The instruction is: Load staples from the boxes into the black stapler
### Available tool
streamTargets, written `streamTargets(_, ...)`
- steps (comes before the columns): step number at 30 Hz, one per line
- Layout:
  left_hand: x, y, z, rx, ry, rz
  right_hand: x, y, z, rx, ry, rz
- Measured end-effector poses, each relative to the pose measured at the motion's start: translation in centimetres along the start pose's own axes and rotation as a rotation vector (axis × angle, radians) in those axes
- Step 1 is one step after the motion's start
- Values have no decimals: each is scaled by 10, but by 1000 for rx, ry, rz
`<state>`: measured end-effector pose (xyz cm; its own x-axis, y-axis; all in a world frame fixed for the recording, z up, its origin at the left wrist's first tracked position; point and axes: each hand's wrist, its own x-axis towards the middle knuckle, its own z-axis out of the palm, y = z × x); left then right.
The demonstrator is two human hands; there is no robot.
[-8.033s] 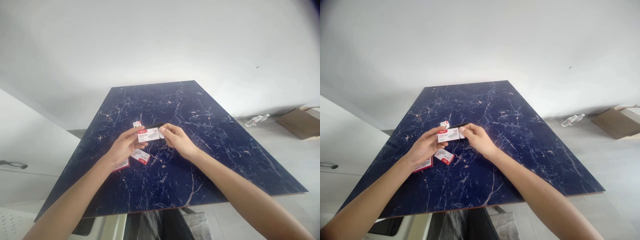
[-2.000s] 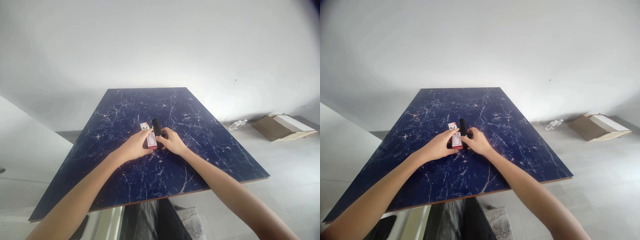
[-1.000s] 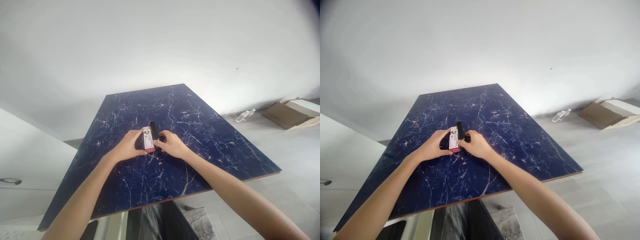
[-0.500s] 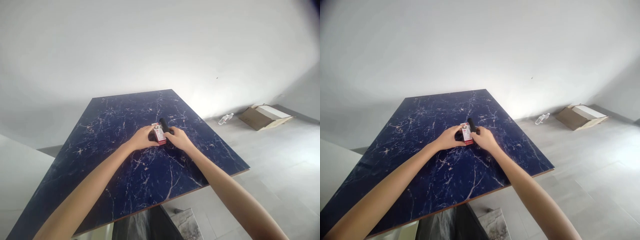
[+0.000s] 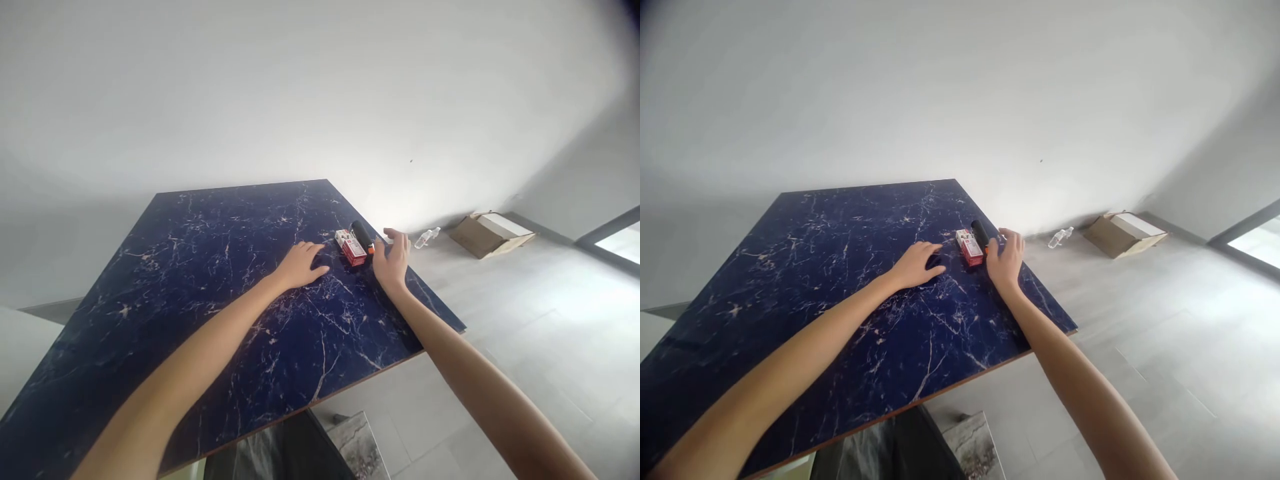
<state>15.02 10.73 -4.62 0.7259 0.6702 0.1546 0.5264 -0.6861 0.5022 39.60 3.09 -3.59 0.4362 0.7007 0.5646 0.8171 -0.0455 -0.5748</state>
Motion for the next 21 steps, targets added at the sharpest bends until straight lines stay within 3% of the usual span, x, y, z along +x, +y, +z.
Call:
streamTargets(3, -69, -3, -20, 26, 200, -89, -14, -32, 13, 115, -157, -325)
streamTargets(7, -134, -12, -43, 169, 372, -130, -35, -104, 54, 410, -531, -692)
streamTargets(9, -151, -25, -54, 222, 361, -126, -47, -137, 76, 467, -811, -804)
streamTargets(11, -162, -39, -61, 221, 252, -113, -58, -158, 93, 461, -1004, -897)
streamTargets(14, -168, -52, -65, 206, 123, -125, -69, -163, 106, 453, -1040, -985)
streamTargets(21, -171, -55, -59, 162, 104, -151, -72, -154, 108, 451, -1023, -950)
